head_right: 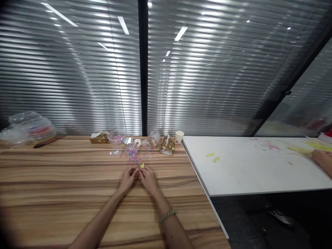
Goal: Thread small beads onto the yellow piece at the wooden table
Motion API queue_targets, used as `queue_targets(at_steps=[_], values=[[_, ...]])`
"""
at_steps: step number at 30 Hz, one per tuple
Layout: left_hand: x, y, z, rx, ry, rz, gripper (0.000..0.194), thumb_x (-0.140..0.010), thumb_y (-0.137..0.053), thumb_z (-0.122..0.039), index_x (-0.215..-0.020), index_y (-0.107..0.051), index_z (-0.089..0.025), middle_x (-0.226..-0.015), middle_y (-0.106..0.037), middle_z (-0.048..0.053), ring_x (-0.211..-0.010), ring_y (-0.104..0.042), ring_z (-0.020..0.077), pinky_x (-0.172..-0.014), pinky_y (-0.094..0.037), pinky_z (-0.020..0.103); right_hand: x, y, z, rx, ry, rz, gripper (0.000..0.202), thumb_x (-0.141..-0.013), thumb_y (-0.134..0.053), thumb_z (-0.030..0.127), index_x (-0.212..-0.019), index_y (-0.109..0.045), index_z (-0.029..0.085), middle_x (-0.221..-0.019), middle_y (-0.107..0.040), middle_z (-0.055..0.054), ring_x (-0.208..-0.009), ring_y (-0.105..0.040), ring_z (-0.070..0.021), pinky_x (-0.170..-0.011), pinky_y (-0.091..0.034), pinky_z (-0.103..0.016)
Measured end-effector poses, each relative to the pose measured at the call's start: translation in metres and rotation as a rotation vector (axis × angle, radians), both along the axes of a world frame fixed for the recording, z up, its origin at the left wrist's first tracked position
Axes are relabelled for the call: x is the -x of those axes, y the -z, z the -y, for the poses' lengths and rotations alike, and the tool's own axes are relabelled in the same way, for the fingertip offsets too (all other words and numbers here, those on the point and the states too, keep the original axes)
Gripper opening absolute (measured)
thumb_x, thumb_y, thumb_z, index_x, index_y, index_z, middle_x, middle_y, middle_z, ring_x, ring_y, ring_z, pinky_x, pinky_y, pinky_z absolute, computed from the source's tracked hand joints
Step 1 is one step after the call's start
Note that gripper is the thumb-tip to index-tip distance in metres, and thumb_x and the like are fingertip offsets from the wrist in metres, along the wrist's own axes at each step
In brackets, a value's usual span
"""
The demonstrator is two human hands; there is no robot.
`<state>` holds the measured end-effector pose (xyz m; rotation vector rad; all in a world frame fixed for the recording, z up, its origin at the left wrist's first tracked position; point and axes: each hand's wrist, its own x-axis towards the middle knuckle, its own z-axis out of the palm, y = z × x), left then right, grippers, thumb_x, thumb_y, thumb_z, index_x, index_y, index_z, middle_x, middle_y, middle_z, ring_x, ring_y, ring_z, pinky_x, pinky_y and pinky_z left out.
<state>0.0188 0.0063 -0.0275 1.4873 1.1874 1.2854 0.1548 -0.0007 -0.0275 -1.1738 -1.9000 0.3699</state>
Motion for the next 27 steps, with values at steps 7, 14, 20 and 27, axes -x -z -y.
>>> queue_targets(at_steps=[7,14,20,27], values=[[0.001,0.008,-0.004,-0.019,-0.08,0.058,0.029,-0.078,-0.052,-0.045,-0.077,-0.055,-0.016,-0.062,-0.057,-0.001,-0.055,-0.053,0.0135,-0.055,-0.042,0.024,-0.001,0.0,0.002,0.037,0.041,0.089,0.022,-0.087,-0.045,0.021,-0.097,-0.065,0.021,-0.089,-0.061,-0.005,-0.082,-0.056,-0.0148,-0.073,-0.042,-0.024],[0.002,0.013,-0.005,-0.029,0.002,0.03,0.029,-0.075,-0.056,-0.043,-0.081,-0.06,-0.015,-0.069,-0.062,0.002,-0.059,-0.055,0.0138,-0.058,-0.044,0.024,0.0,-0.004,0.005,0.055,0.048,0.091,0.025,-0.09,-0.042,0.029,-0.101,-0.064,0.021,-0.093,-0.061,-0.006,-0.086,-0.056,-0.0165,-0.077,-0.042,-0.026],[0.001,0.012,-0.004,-0.021,0.008,0.013,0.028,-0.075,-0.056,-0.041,-0.078,-0.06,-0.014,-0.067,-0.062,0.003,-0.058,-0.055,0.014,-0.057,-0.044,0.025,0.0,-0.003,0.004,0.061,0.024,0.11,0.022,-0.089,-0.044,0.027,-0.096,-0.064,0.021,-0.091,-0.06,-0.005,-0.087,-0.056,-0.0159,-0.077,-0.042,-0.025],[0.003,0.011,-0.005,-0.052,0.022,-0.013,0.025,-0.076,-0.055,-0.039,-0.078,-0.06,-0.014,-0.07,-0.062,0.003,-0.061,-0.055,0.0142,-0.059,-0.044,0.025,0.0,-0.001,0.002,0.054,0.016,0.079,0.019,-0.09,-0.043,0.026,-0.09,-0.06,0.019,-0.089,-0.06,-0.005,-0.086,-0.054,-0.0157,-0.076,-0.04,-0.025]])
